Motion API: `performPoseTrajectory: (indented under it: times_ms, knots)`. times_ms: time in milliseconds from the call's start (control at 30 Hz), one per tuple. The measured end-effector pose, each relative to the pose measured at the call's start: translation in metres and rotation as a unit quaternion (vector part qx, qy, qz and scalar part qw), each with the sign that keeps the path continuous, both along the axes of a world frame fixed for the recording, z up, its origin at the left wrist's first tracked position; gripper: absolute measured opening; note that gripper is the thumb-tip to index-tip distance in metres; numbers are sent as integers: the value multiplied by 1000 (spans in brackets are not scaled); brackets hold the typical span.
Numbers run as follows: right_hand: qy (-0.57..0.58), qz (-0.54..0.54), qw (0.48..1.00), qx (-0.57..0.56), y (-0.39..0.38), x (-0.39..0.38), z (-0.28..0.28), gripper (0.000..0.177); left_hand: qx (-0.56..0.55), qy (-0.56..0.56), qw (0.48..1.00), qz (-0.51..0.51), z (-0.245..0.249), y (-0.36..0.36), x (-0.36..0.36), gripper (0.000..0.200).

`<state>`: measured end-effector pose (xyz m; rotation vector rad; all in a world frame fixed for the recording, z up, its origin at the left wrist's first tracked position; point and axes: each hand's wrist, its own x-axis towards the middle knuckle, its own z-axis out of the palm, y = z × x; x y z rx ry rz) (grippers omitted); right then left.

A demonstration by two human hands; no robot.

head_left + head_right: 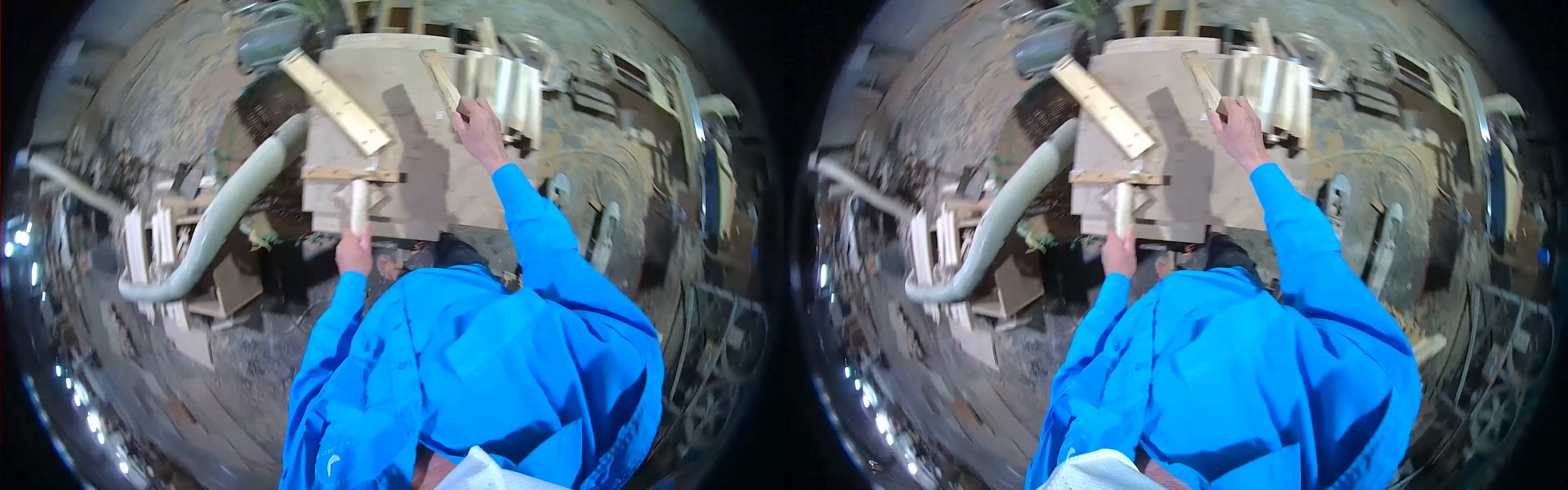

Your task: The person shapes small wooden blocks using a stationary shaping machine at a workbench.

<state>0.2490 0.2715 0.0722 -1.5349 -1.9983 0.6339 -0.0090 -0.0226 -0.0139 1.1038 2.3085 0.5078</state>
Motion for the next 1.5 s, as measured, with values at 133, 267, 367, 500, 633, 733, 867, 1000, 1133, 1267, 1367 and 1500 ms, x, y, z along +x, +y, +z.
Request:
performPoseTrajectory:
  times_ms: [133,267,367,500,633,733,867,1000,1133,1267,1367,1500]
  knots:
    - [-10,108,994,21,15,-85,-44,25,-4,5,1000,-4,6,0,-3,56]
    - [-46,114,992,-10,33,-149,-76,28,-14,4,1000,-7,8,-2,1,55]
    - [-51,102,993,14,44,-173,-88,30,-19,10,1000,-10,5,-2,5,56]
    - [-44,81,996,3,63,-193,-87,31,-26,-3,1000,-18,8,-1,9,50]
    - [-24,67,997,13,79,-209,-93,29,15,-24,999,-17,1,-5,6,46]
    - [-18,82,996,21,84,-216,-95,27,-7,-7,1000,-14,5,-2,4,46]
    - [2,88,996,2,96,-217,-89,25,-23,4,1000,-13,11,8,5,49]
    - [9,74,997,3,103,-222,-91,25,-17,10,1000,-6,8,11,2,52]
    - [5,79,997,-9,101,-221,-94,25,-31,-15,999,-5,6,4,2,51]
    - [-7,84,996,-27,103,-222,-96,25,-29,5,999,-12,5,2,2,51]
    - [2,74,997,-17,101,-227,-97,25,-30,6,999,-13,8,0,-2,50]
    - [3,85,996,14,107,-232,-110,25,-21,6,1000,-14,9,2,-3,50]
